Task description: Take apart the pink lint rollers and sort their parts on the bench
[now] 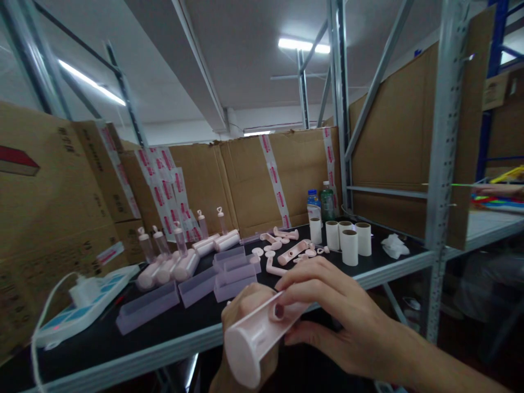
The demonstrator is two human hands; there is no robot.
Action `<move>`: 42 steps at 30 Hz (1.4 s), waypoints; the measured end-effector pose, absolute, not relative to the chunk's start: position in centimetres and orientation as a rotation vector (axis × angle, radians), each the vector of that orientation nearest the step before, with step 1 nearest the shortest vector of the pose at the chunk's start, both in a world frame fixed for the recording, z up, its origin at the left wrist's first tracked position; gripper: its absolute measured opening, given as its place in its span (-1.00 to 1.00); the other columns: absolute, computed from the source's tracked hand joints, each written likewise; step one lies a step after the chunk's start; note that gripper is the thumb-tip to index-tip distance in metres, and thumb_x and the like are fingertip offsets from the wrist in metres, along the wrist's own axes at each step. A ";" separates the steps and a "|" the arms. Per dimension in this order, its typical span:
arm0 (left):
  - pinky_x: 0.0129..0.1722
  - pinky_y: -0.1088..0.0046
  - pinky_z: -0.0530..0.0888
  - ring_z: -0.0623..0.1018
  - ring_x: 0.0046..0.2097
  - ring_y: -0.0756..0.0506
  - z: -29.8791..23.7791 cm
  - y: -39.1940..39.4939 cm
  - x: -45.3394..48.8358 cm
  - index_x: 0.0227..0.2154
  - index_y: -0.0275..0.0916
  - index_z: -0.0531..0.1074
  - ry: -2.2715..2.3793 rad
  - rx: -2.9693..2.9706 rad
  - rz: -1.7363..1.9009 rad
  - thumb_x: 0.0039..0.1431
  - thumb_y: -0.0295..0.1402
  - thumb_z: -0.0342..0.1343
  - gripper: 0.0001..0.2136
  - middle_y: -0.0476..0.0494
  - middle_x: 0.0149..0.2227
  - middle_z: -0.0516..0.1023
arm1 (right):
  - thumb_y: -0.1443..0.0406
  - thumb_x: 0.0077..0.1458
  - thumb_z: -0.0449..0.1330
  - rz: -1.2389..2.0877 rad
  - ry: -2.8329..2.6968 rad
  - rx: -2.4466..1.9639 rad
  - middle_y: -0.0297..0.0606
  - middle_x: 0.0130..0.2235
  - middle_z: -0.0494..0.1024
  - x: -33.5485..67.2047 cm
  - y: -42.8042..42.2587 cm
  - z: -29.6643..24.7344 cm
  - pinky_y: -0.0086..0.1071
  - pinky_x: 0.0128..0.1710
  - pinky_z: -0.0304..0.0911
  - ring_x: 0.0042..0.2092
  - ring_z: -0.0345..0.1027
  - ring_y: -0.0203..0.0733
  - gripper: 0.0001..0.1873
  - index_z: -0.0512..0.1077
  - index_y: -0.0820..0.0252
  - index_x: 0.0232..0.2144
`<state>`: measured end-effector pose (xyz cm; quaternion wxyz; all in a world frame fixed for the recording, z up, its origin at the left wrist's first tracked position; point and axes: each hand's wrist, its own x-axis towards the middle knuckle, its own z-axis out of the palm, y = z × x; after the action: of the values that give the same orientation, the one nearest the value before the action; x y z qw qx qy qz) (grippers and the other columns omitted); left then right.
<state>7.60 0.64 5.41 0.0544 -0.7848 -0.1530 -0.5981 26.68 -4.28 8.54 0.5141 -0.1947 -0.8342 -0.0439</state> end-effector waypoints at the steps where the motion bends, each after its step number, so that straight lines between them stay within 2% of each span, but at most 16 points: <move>1: -0.44 0.41 0.43 0.52 -0.44 -0.06 5.3 0.7 7.5 -0.24 -0.10 0.38 -0.492 -2.408 -1.800 0.40 -0.23 0.06 -0.90 -0.03 -0.43 0.53 | 0.29 0.33 0.27 -0.095 -1.997 -0.465 -0.19 -0.01 0.58 26.6 -4.3 8.5 -0.21 0.07 0.37 0.02 0.46 -0.13 -0.77 0.40 0.07 0.01; 6: -0.44 0.38 0.40 0.52 -0.43 -0.09 4.1 1.1 7.0 -0.50 -0.14 0.32 -0.628 -2.517 -1.700 0.37 -0.20 0.08 -0.70 -0.10 -0.47 0.54 | 0.33 0.32 0.26 -0.009 -1.979 -0.473 -0.21 -0.05 0.59 26.6 -4.5 8.6 -0.22 0.02 0.38 0.00 0.46 -0.12 -0.78 0.41 0.04 -0.01; 12: -0.45 0.38 0.39 0.52 -0.43 -0.09 4.2 1.1 7.3 -0.50 -0.14 0.32 -0.679 -2.520 -1.711 0.39 -0.20 0.04 -0.69 -0.11 -0.46 0.54 | 0.36 0.29 0.29 0.122 -1.979 -0.509 -0.26 -0.05 0.54 26.7 -4.7 8.4 -0.21 0.07 0.30 0.02 0.40 -0.11 -0.78 0.38 0.04 -0.06; 16: -0.57 0.38 0.31 0.39 -0.59 -0.07 4.0 1.3 7.6 -0.50 -0.11 0.34 -0.543 -2.396 -1.698 0.36 -0.12 0.07 -0.68 0.02 -0.61 0.38 | 0.32 0.33 0.26 0.156 -2.002 -0.505 -0.26 -0.06 0.51 27.0 -4.7 8.5 -0.22 0.06 0.26 0.00 0.38 -0.13 -0.88 0.38 0.06 -0.14; 18: -0.58 0.38 0.33 0.39 -0.61 -0.07 3.5 1.5 7.6 -0.50 -0.10 0.38 -0.540 -2.330 -1.714 0.35 -0.09 0.07 -0.67 0.02 -0.62 0.39 | 0.30 0.34 0.26 0.152 -2.002 -0.496 -0.26 -0.05 0.51 27.1 -4.6 8.5 -0.23 0.06 0.25 0.00 0.37 -0.13 -0.90 0.38 0.06 -0.15; 21: -0.39 0.37 0.51 0.56 -0.44 -0.12 2.8 2.0 7.3 -0.42 -0.12 0.52 -0.658 -2.258 -1.742 0.34 -0.08 0.10 -0.70 -0.05 -0.47 0.58 | 0.30 0.32 0.28 0.159 -1.973 -0.484 -0.25 -0.01 0.51 27.1 -4.3 8.2 -0.23 0.10 0.24 0.06 0.36 -0.12 -0.79 0.37 0.04 -0.04; 23: -0.26 0.37 0.55 0.61 -0.34 -0.13 2.8 2.2 7.2 -0.36 -0.14 0.57 -0.713 -2.323 -1.770 0.31 -0.10 0.17 -0.75 -0.07 -0.39 0.64 | 0.33 0.31 0.28 0.186 -1.951 -0.518 -0.24 0.01 0.51 27.3 -3.7 8.0 -0.24 0.09 0.26 0.07 0.37 -0.12 -0.69 0.33 0.04 0.05; 25: -0.22 0.41 0.54 0.61 -0.29 -0.11 3.4 2.5 7.1 -0.25 -0.17 0.56 -0.801 -2.452 -1.888 0.27 -0.14 0.23 -0.80 -0.08 -0.32 0.64 | 0.35 0.30 0.27 0.207 -1.908 -0.597 -0.22 0.03 0.51 27.7 -2.5 7.8 -0.28 0.05 0.29 0.06 0.40 -0.13 -0.64 0.31 0.05 0.09; 27: -0.24 0.46 0.53 0.59 -0.26 -0.08 4.1 3.0 7.0 -0.09 -0.19 0.49 -0.884 -2.498 -2.158 0.31 -0.17 0.20 -0.76 -0.10 -0.26 0.60 | 0.34 0.28 0.27 0.212 -1.814 -0.696 -0.20 0.02 0.52 28.5 -0.3 7.8 -0.31 0.02 0.30 0.04 0.42 -0.15 -0.61 0.30 0.07 0.11; 29: -0.35 0.50 0.50 0.53 -0.34 -0.02 4.7 3.7 6.7 -0.01 -0.17 0.44 -0.905 -2.472 -2.447 0.36 -0.17 0.13 -0.74 -0.10 -0.20 0.58 | 0.34 0.25 0.28 0.203 -1.712 -0.848 -0.21 -0.03 0.54 29.6 3.0 7.7 -0.32 -0.01 0.30 -0.01 0.44 -0.16 -0.58 0.29 0.11 0.11; 32: -0.47 0.54 0.45 0.44 -0.47 0.06 5.1 5.2 6.2 -0.04 -0.16 0.46 -0.913 -2.422 -2.688 0.33 -0.17 0.18 -0.76 -0.12 -0.12 0.60 | 0.36 0.24 0.26 0.231 -1.695 -1.249 -0.20 -0.13 0.58 31.2 8.8 7.4 -0.38 -0.18 0.28 -0.12 0.47 -0.15 -0.71 0.35 0.17 0.00; 35: -0.28 0.57 0.50 0.58 -0.24 -0.02 5.2 6.8 5.5 -0.16 -0.18 0.48 -0.881 -2.237 -2.893 0.17 -0.26 0.35 -0.76 -0.12 -0.14 0.62 | 0.43 0.10 0.34 0.289 -1.727 -1.388 -0.20 -0.29 0.58 31.6 13.5 6.9 -0.40 -0.31 0.20 -0.26 0.47 -0.11 -0.80 0.42 0.21 -0.23; 38: -0.15 0.57 0.51 0.59 -0.07 -0.06 5.1 8.0 5.0 -0.23 -0.17 0.44 -0.812 -2.129 -3.140 0.02 -0.35 0.45 -0.68 -0.11 -0.17 0.64 | 0.40 -0.01 0.43 0.315 -1.716 -1.348 -0.15 -0.27 0.59 30.7 16.1 6.6 -0.38 -0.25 0.23 -0.17 0.48 -0.05 -0.75 0.43 0.22 -0.31; 40: -0.11 0.52 0.53 0.59 -0.05 -0.07 4.9 8.6 4.8 -0.25 -0.18 0.42 -0.821 -2.147 -3.218 -0.01 -0.37 0.46 -0.66 -0.13 -0.15 0.64 | 0.26 0.12 0.38 0.324 -1.689 -1.269 -0.06 -0.12 0.59 29.8 16.5 6.4 -0.36 -0.16 0.26 -0.03 0.45 -0.01 -0.76 0.44 0.24 -0.22; 42: -0.07 0.43 0.56 0.60 -0.06 -0.08 4.5 9.0 4.8 -0.27 -0.19 0.40 -0.865 -2.177 -3.224 0.00 -0.36 0.44 -0.68 -0.14 -0.14 0.63 | 0.10 0.35 0.15 0.362 -1.692 -1.173 -0.06 -0.07 0.58 28.6 15.9 6.3 -0.37 -0.15 0.30 -0.02 0.47 -0.08 -0.68 0.43 0.24 -0.07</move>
<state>4.82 9.04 4.54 -0.4096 -0.4984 -0.1979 -0.7380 28.63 15.90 6.26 0.5019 -0.4854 -0.7000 0.1500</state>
